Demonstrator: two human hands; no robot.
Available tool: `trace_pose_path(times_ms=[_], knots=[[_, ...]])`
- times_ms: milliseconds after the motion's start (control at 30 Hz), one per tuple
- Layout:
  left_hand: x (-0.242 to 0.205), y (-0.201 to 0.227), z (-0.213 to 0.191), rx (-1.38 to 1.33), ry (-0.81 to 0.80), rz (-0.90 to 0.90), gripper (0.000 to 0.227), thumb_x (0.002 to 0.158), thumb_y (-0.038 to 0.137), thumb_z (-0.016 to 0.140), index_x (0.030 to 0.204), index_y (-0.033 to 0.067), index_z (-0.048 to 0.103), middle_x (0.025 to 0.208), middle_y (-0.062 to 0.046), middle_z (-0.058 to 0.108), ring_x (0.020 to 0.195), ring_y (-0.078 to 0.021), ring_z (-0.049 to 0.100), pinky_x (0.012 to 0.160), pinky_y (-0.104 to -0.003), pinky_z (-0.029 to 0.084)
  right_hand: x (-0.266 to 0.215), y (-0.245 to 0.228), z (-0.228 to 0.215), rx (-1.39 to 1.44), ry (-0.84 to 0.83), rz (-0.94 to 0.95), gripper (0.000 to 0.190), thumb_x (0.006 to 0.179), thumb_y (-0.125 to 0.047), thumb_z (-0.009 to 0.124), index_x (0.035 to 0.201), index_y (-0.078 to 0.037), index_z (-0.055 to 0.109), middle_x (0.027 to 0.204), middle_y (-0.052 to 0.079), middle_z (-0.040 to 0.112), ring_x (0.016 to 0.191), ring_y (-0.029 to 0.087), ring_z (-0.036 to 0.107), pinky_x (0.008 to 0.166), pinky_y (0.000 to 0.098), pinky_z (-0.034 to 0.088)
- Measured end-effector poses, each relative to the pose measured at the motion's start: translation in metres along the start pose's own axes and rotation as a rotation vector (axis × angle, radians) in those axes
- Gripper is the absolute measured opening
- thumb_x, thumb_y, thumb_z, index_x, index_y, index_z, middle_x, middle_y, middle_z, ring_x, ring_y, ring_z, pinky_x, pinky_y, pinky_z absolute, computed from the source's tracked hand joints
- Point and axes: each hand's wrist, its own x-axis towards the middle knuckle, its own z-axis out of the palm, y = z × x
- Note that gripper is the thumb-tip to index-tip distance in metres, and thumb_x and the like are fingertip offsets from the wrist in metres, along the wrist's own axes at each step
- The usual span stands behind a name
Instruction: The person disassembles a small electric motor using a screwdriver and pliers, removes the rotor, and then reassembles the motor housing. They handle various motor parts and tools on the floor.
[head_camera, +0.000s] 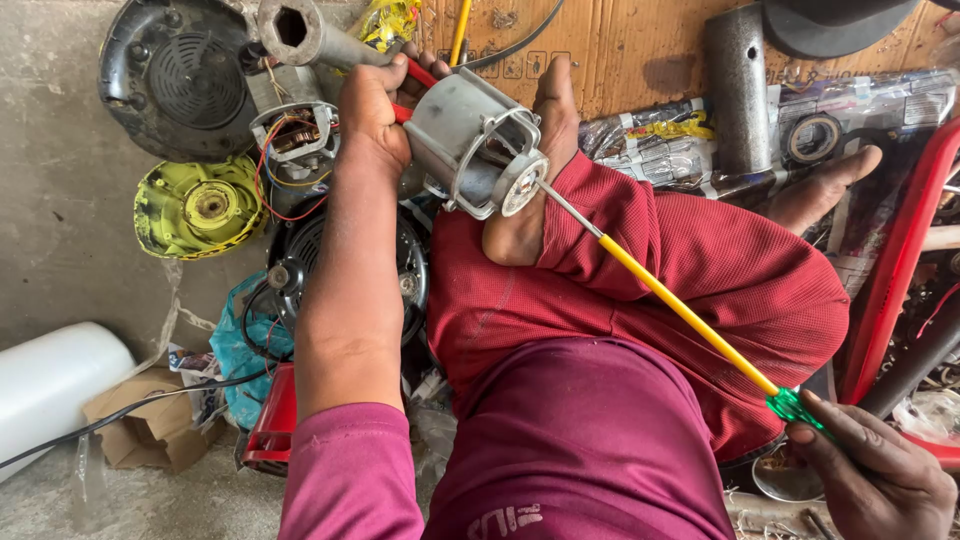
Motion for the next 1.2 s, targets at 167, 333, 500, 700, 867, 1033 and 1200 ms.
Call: trace_pose_path(times_ms=[167,333,500,700,867,1033,1200], knots=[[-0.010,0.003,0.008,-0.008,-0.054,-0.015,0.014,0.097,0.004,0.052,0.102,-0.0029,0.063,0.095,-0.017,0.070,0.089,-0.0319,0.071,0.091,-0.048,0.061,-0.001,0.018,-0.001,0.253,-0.056,0.118,0.038,0.095,-0.003,0.068,0.133,0.005,0.068,0.100,0.016,0.076,0.088,0.015,0.072,0.080,0.0273,0.060],[-0.017,0.002,0.013,-0.040,-0.119,0.021,0.015,0.097,0.004,0.050,0.103,-0.0034,0.062,0.095,-0.018,0.068,0.089,-0.0323,0.071,0.092,-0.047,0.060,-0.006,0.031,0.000,0.337,-0.061,0.452,0.039,0.100,-0.006,0.062,0.136,0.009,0.067,0.095,0.016,0.074,0.068,0.017,0.063,0.061,0.0293,0.052],[-0.021,0.002,0.012,-0.080,-0.168,0.042,0.014,0.098,0.005,0.051,0.103,-0.0021,0.062,0.095,-0.017,0.067,0.090,-0.0331,0.070,0.092,-0.048,0.060,-0.011,0.040,-0.001,0.566,-0.114,0.481,0.038,0.107,-0.008,0.059,0.138,0.013,0.065,0.090,0.021,0.071,0.064,0.018,0.062,0.053,0.0306,0.049],[-0.018,0.001,0.011,-0.117,-0.189,0.070,0.011,0.100,0.005,0.052,0.102,-0.0009,0.061,0.092,-0.015,0.065,0.088,-0.0310,0.067,0.091,-0.049,0.059,-0.013,0.042,-0.004,0.525,-0.108,0.533,0.038,0.107,-0.009,0.059,0.137,0.012,0.065,0.093,0.025,0.073,0.062,0.019,0.062,0.053,0.0320,0.050],[-0.023,0.002,0.013,-0.152,-0.253,0.042,0.009,0.102,0.005,0.053,0.105,-0.0004,0.060,0.095,-0.015,0.065,0.091,-0.0308,0.066,0.094,-0.047,0.058,-0.012,0.051,-0.007,0.517,-0.113,0.583,0.038,0.107,-0.010,0.057,0.137,0.012,0.065,0.094,0.026,0.072,0.063,0.021,0.063,0.054,0.0321,0.050],[-0.044,0.006,0.022,-0.155,-0.278,0.061,0.012,0.103,0.011,0.054,0.109,0.0019,0.060,0.098,-0.015,0.067,0.094,-0.0325,0.068,0.092,-0.050,0.059,-0.012,0.066,-0.015,0.744,-0.149,0.582,0.041,0.106,-0.014,0.055,0.141,0.006,0.062,0.103,0.021,0.074,0.075,0.021,0.068,0.060,0.0308,0.055],[-0.076,0.004,0.031,-0.174,-0.329,0.165,0.012,0.106,0.011,0.056,0.114,0.0029,0.060,0.101,-0.014,0.066,0.096,-0.0331,0.067,0.091,-0.053,0.059,0.008,0.103,0.003,0.248,-0.363,0.797,0.043,0.100,-0.004,0.070,0.143,-0.005,0.067,0.116,0.017,0.075,0.092,0.026,0.066,0.070,0.0458,0.055]])
